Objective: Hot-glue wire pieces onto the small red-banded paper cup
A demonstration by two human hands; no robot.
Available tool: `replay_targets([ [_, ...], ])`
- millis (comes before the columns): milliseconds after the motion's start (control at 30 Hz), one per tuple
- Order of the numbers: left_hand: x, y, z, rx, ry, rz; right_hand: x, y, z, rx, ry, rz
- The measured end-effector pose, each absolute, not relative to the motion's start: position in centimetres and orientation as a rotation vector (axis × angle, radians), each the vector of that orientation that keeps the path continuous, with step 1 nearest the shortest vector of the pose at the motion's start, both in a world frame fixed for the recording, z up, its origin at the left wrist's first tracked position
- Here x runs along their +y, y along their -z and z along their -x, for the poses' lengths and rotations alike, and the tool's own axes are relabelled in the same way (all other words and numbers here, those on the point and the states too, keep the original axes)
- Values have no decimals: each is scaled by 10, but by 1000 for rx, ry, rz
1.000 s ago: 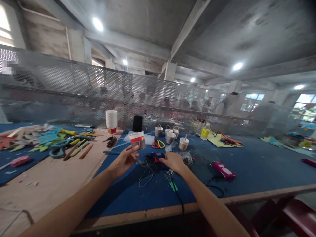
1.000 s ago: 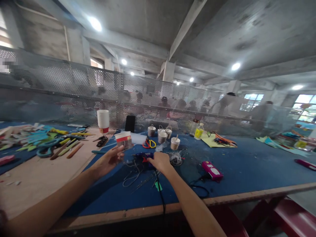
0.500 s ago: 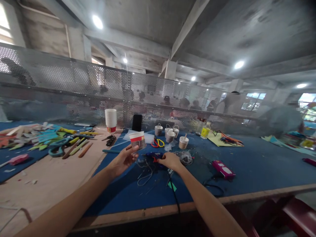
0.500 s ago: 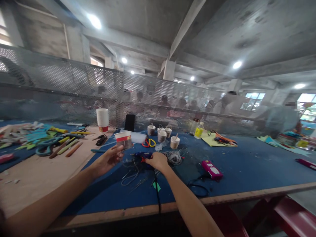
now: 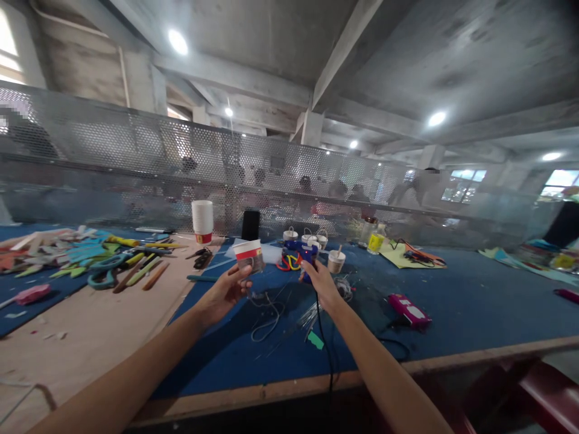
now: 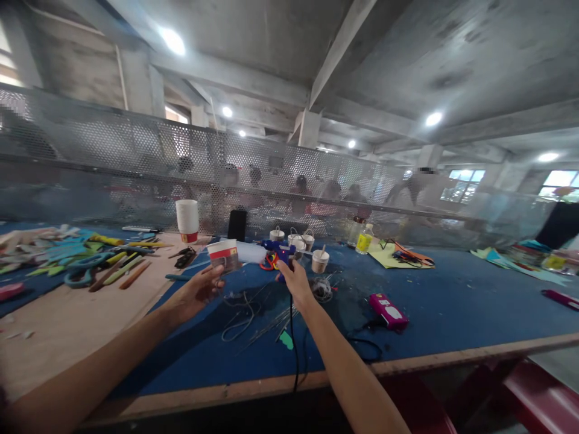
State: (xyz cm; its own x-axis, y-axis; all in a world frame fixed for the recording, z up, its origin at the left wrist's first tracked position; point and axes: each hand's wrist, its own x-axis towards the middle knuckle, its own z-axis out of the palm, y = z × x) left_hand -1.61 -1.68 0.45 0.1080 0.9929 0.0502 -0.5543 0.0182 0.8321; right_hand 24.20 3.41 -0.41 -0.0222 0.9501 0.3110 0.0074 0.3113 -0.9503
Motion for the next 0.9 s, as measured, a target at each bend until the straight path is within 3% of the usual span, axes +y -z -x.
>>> replay_targets([
  [133, -16, -5, 15, 677, -1350, -822, 18, -5, -234, -1335, -1181, 756],
  [300, -16, -6, 13, 683, -1334, -844, 3, -12, -227, -1474, -1181, 728],
  [600, -11, -1, 13, 704, -1321, -855, -7, -12, -222, -1620, -1018, 823],
  [900, -16, -4, 12, 731, -1319, -905, -6, 4, -221, -1815, -626, 859],
])
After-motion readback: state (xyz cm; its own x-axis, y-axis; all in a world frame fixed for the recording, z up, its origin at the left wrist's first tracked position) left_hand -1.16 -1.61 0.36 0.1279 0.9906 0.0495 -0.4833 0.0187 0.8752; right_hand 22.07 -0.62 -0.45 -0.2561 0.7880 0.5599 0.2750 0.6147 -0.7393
